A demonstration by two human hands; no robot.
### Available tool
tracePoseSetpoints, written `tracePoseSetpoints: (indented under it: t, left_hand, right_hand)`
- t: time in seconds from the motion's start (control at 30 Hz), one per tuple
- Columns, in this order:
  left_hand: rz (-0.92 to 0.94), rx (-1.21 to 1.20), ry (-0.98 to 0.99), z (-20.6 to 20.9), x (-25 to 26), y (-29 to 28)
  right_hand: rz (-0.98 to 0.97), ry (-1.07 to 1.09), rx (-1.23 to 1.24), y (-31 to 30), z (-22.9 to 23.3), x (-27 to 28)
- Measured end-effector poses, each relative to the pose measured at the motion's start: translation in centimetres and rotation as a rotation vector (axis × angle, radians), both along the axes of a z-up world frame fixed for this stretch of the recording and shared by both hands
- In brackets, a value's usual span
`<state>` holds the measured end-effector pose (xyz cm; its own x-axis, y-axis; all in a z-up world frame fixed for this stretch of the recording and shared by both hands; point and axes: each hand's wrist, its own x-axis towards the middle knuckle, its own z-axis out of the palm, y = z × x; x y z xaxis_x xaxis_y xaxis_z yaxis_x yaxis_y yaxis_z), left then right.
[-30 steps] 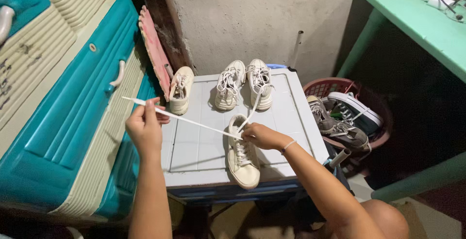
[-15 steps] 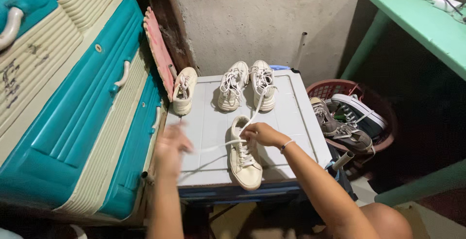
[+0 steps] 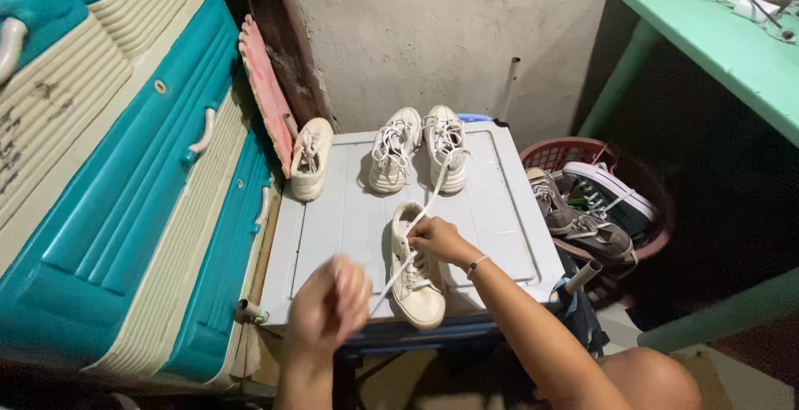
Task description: The person unlaces a white sneaker, removes the laces, and then relaces the same shoe by threading the laces through the eyelets and tying them. The task is performed on a white plastic surface with other shoes nearby.
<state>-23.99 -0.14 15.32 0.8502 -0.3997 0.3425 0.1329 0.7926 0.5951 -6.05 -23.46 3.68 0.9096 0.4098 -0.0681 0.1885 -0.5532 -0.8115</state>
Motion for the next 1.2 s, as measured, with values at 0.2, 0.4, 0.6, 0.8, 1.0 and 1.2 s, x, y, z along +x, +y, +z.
tracePoseSetpoints:
  t: [0.2,0.4,0.6,0.8,1.0,1.2]
  left_hand:
    - [0.404,0.694,0.540,-8.5,7.9,-2.6]
    - [0.635,1.046,0.368,-12.6,10.3,-2.9]
    - [0.690,1.149,0.264,-12.5,10.7,-3.3]
    - [0.583,1.066,0.319,-12.4,11.4,-2.7]
    - [0.663,1.214,0.232,-12.0,11.6,-2.7]
    - [0.570,1.152,0.317,-12.4,12.0,-2.4]
  right_hand:
    - [-0.075,-0.039,0.020,1.0,-0.4,-0.3]
    - [-0.090,0.005,0.186,0.9,-0.9,-0.3]
    - [-0.055,-0.057,0.230,0.9,-1.2,-0.2]
    - [-0.010,-0.078,0.283,0.8,-0.7,-0.9]
    - [-0.046,-0.052,0.253,1.0,0.2,-1.2]
    - [-0.051,-0.052,0.247,1.0,0.4,-1.4]
